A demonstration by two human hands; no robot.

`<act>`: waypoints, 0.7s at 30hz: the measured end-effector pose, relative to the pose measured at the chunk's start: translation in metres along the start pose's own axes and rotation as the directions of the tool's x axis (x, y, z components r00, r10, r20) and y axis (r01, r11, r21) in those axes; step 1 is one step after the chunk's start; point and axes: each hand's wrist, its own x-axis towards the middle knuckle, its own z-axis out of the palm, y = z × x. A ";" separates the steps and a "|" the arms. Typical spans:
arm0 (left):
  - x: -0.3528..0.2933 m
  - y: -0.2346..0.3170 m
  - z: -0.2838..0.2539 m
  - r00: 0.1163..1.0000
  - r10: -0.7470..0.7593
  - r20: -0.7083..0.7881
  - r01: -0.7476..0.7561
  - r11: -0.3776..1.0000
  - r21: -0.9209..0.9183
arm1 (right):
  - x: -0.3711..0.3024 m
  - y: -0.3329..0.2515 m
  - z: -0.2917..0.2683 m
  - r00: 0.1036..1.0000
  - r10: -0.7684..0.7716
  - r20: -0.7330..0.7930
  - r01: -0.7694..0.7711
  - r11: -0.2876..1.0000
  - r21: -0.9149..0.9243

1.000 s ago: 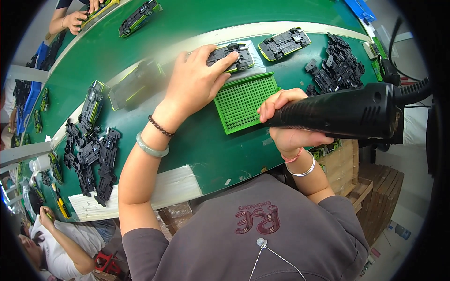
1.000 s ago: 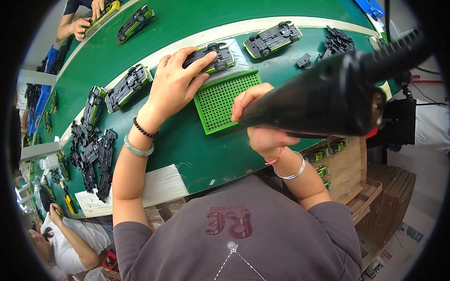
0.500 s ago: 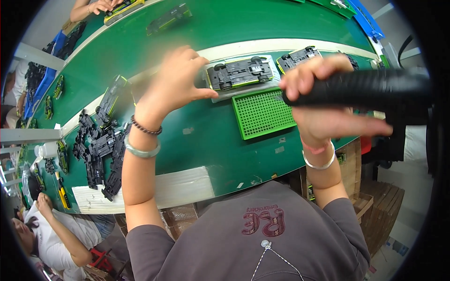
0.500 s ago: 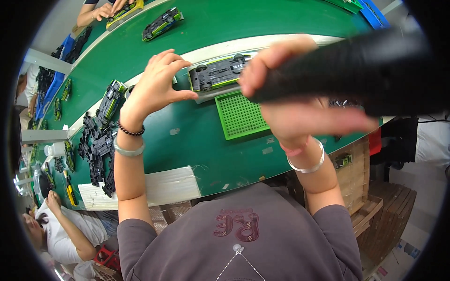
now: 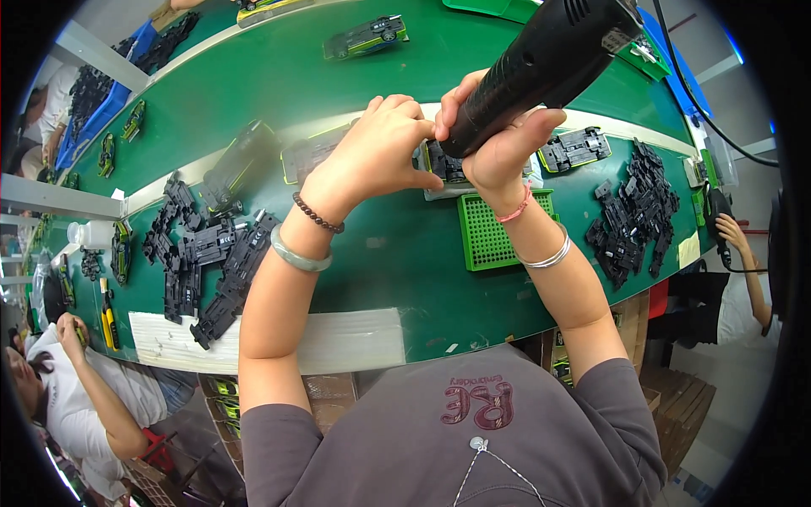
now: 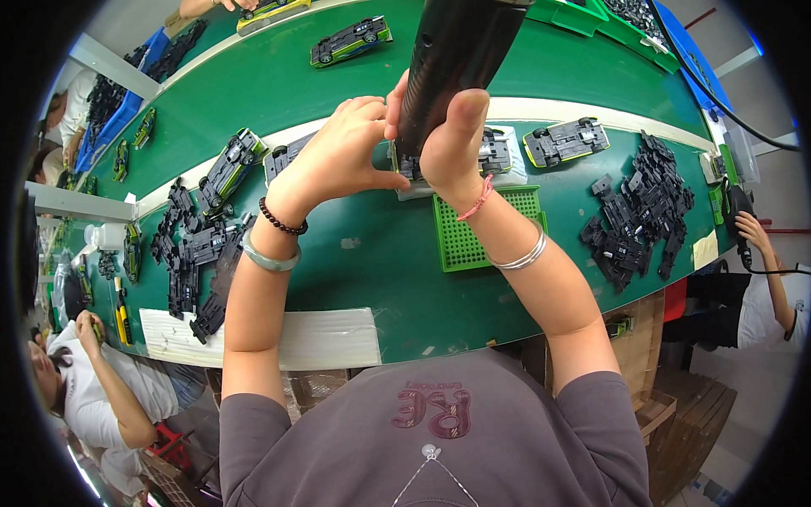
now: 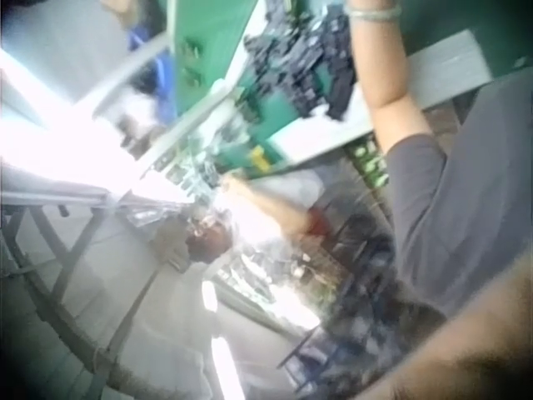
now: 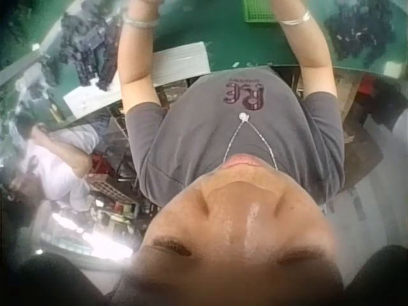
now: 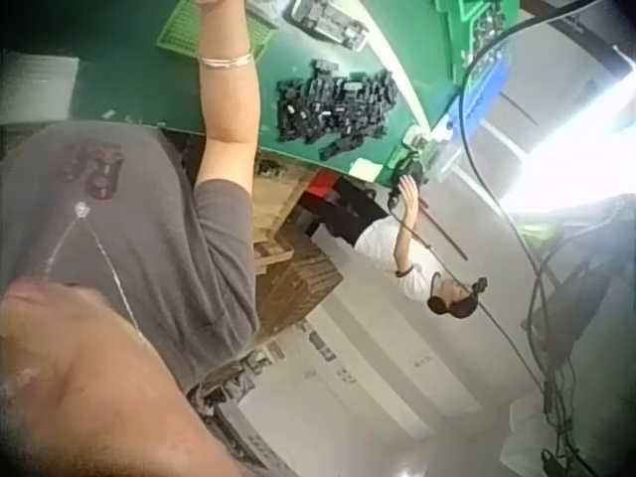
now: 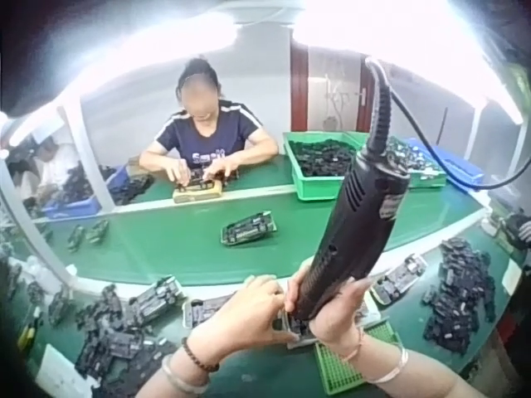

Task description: The person assembles toy cars on a production line by taking car bodies from a conveyor belt, driving screws into their undersides using an electric screwdriver, and placing the cars into a storage tray and onto the belt.

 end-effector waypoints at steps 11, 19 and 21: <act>0.002 0.001 -0.002 0.994 -0.064 0.091 0.065 0.998 -0.008 | -0.013 -0.046 -0.015 0.991 -0.135 0.025 0.126 0.969 0.211; 0.005 0.004 -0.004 0.982 -0.105 0.158 0.104 0.995 0.014 | -0.109 -0.057 -0.070 0.986 -0.019 -0.165 0.042 0.990 0.133; 0.004 0.005 -0.005 0.981 -0.105 0.162 0.106 0.994 0.003 | -0.116 -0.054 -0.072 0.977 -0.045 -0.209 0.075 0.988 0.137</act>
